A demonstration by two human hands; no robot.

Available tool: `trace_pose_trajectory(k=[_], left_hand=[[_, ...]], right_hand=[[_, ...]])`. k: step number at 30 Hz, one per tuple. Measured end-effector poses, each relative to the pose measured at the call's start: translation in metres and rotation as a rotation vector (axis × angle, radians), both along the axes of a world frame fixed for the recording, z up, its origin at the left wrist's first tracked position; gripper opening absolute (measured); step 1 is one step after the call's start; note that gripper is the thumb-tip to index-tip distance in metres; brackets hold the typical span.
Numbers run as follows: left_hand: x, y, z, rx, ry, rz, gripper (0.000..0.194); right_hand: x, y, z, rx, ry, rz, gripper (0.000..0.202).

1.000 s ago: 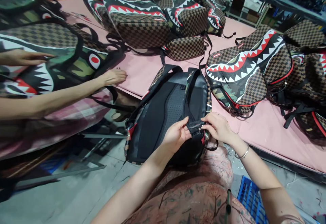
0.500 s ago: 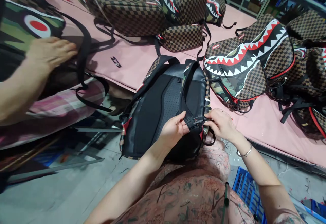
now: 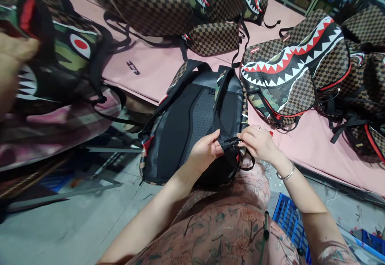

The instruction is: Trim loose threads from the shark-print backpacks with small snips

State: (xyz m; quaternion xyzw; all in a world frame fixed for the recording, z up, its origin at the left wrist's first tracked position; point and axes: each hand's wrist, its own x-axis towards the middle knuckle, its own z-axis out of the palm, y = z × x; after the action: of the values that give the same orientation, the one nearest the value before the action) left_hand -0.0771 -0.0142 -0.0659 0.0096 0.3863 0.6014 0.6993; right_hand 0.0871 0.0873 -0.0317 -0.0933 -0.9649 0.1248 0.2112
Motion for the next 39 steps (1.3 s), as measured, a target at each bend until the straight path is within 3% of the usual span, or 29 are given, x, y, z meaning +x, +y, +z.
trace_pose_trajectory(k=[4,10,20,22,26,31,33,35,39], left_hand=[[0.001,-0.001,0.001,0.002,0.021,-0.020,0.023],[0.001,-0.001,0.001,0.010,0.015,0.002,0.024],[0.001,0.000,0.005,-0.036,0.053,0.010,0.022],[0.002,0.000,0.006,-0.035,0.061,0.005,0.020],[0.004,0.002,0.008,-0.037,0.081,-0.005,0.021],[0.004,0.001,0.005,-0.039,0.101,0.003,0.019],[0.003,0.000,0.004,-0.049,0.099,-0.001,0.020],[0.003,0.000,0.003,-0.042,0.097,-0.005,0.021],[0.003,0.000,0.003,-0.029,0.109,-0.007,0.020]], right_hand=[[0.000,0.007,0.001,0.062,-0.008,0.065,0.014],[0.000,0.007,-0.002,0.013,-0.044,0.067,0.014],[-0.005,0.014,-0.009,-0.267,-0.012,0.103,0.013],[-0.006,0.013,-0.011,-0.367,-0.026,0.097,0.014],[-0.012,0.003,-0.021,-0.717,0.000,0.044,0.023],[-0.016,-0.005,-0.021,-1.094,0.352,-0.152,0.036],[-0.012,-0.001,-0.016,-1.048,0.454,-0.229,0.033],[-0.006,0.002,-0.013,-0.869,0.392,-0.268,0.027],[0.003,0.000,-0.014,-0.468,0.122,-0.138,0.016]])
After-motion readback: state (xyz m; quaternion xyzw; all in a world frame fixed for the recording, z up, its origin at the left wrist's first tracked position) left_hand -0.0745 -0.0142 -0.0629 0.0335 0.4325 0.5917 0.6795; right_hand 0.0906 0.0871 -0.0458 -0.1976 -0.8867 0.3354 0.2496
